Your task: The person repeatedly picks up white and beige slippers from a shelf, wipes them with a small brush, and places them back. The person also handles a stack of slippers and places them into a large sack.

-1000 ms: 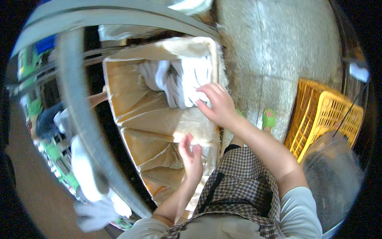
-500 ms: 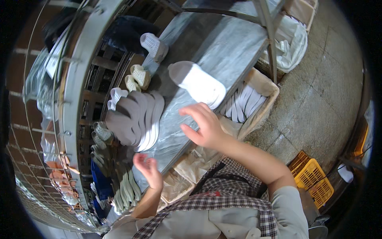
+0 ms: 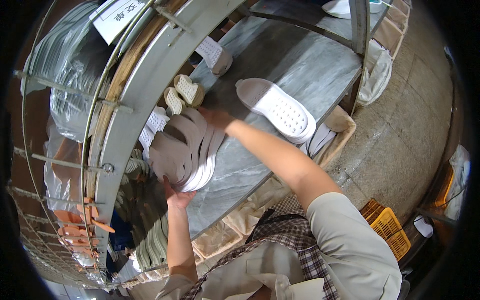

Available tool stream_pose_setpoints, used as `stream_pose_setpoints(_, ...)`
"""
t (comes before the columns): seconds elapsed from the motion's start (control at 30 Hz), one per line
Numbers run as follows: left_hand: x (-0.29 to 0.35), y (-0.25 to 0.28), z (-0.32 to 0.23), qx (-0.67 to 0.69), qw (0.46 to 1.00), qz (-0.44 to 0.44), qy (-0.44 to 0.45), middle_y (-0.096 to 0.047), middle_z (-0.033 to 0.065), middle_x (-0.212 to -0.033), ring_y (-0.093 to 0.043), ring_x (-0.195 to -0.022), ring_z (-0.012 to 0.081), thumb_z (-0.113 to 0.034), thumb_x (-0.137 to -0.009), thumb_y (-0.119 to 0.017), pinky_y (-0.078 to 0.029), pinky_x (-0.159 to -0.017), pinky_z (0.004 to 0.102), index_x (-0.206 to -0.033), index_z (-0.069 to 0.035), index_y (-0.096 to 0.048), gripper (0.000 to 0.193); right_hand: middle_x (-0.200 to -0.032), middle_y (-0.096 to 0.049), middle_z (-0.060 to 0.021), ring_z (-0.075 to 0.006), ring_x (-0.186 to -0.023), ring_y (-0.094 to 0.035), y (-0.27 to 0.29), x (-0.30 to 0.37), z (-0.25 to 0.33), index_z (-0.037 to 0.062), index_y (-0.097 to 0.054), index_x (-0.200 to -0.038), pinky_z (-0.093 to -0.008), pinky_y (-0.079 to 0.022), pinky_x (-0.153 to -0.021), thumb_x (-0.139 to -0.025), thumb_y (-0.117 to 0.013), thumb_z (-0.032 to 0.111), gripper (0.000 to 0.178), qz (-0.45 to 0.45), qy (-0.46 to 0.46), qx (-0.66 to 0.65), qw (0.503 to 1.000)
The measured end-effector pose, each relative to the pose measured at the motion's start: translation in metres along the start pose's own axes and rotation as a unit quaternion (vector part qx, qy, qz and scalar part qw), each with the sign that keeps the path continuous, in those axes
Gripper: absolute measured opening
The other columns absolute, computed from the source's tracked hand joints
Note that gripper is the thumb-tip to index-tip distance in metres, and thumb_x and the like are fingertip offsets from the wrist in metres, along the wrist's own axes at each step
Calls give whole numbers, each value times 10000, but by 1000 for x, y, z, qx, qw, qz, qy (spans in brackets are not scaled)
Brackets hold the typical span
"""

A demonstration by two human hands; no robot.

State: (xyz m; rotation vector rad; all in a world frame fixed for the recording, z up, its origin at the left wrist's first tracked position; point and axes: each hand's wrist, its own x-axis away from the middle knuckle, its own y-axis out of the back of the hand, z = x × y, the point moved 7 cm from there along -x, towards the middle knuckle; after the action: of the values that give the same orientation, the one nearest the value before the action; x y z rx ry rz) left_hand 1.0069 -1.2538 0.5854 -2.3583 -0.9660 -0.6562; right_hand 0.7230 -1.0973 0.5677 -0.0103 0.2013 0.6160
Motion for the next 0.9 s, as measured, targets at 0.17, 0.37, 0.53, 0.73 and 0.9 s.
stream_pose_setpoints(0.17,20,-14,8,41,998,21,-37,-414,102,-1405,-410,-1269,330,-549,-864,-467,-329,-998,580,-1356,-137,-414,643,-1261,-532,-206,-344,-1154,-508,33,75,56,145,-592,-1224,-370,-359,-995,-890,-383,596,598,-40,-133,-14,990)
stream_pose_setpoints(0.37,95,-77,25,-18,989,146,-29,-451,126,-1373,-441,-1236,343,-451,-899,-458,-368,-963,583,-1327,-93,-440,559,-1171,-550,-202,-342,-1188,-419,138,207,148,44,-584,-1186,-418,-328,-1014,-931,-382,531,586,-181,-66,55,980)
stream_pose_setpoints(0.53,168,-179,67,-74,958,277,-13,-447,138,-1357,-479,-1204,348,-352,-928,-528,-425,-947,569,-1390,-87,-308,576,-1107,-624,-113,-225,-1005,-569,233,323,197,18,-545,-1223,-329,-427,-909,-974,-343,484,566,-227,45,-27,973)
stream_pose_setpoints(0.73,202,-274,219,-218,876,394,170,-342,163,-1434,-353,-1295,393,-531,-897,-500,-313,-990,611,-1430,-106,-225,736,-1127,-608,-96,-175,-973,-557,321,509,154,49,-516,-1296,-278,-457,-804,-931,-364,599,677,-537,-137,-53,831)
stream_pose_setpoints(0.9,180,-295,348,-255,830,362,339,-329,164,-1437,-346,-1295,391,-570,-875,-508,-324,-976,617,-1431,-105,-225,778,-1218,-575,-151,-237,-1089,-558,345,596,65,36,-496,-1302,-383,-474,-856,-923,-336,617,712,-549,-221,-99,800)
